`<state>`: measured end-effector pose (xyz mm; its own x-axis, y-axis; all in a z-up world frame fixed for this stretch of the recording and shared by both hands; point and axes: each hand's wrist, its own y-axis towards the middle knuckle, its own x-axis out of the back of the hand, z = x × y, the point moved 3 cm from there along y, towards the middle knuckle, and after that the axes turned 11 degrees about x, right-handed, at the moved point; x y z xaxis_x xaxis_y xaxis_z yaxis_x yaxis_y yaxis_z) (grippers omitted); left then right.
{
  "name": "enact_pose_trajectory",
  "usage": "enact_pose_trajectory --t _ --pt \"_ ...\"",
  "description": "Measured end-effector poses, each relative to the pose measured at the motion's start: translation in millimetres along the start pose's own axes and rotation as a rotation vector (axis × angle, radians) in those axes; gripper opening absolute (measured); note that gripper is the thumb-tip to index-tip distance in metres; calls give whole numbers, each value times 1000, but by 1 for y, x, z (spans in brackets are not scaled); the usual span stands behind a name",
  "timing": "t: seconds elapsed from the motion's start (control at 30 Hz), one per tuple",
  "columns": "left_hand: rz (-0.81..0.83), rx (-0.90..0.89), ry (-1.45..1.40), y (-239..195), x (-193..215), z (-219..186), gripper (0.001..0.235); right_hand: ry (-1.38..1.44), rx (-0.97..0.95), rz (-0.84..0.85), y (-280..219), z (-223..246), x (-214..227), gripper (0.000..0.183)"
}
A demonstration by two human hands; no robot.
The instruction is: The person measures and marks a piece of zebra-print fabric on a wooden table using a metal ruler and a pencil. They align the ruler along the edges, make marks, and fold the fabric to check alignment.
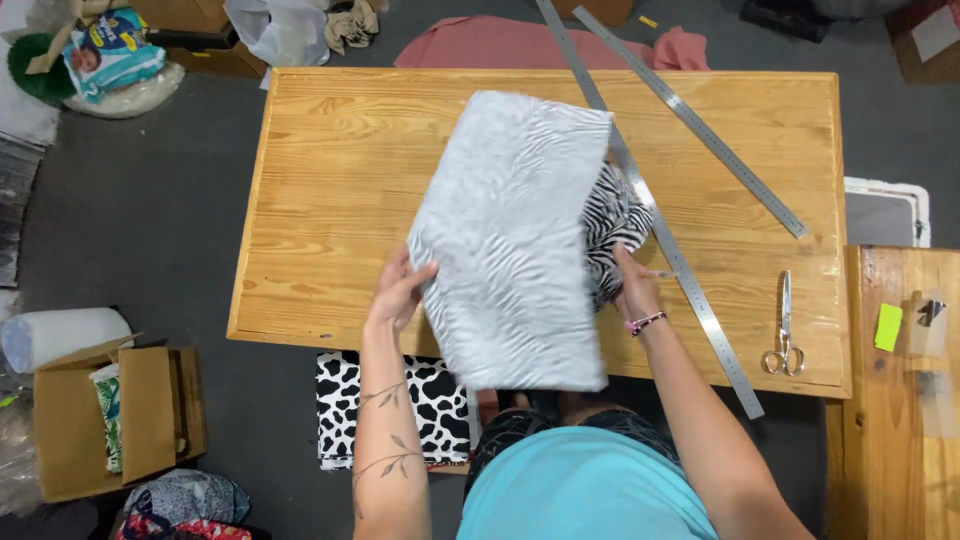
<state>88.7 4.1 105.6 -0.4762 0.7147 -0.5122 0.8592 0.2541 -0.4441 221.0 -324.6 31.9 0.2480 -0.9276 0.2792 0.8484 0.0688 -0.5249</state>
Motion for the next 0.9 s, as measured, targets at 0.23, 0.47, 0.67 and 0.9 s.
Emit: enact_pose_trajectory --t 0.23,0.47,0.67,0.9 --pt "-609 425 365 38 155 128 67 -196 215 -1 29 -64 15 34" --pt "-540 467 840 67 135 132 72 -682 245 -25 30 -60 0 58" --pt "-339 643 572 78 85 101 106 -941 565 -81 24 -54 -33 50" --pt "-405 596 350 101 59 109 70 -865 243 114 27 -39 -42 66"
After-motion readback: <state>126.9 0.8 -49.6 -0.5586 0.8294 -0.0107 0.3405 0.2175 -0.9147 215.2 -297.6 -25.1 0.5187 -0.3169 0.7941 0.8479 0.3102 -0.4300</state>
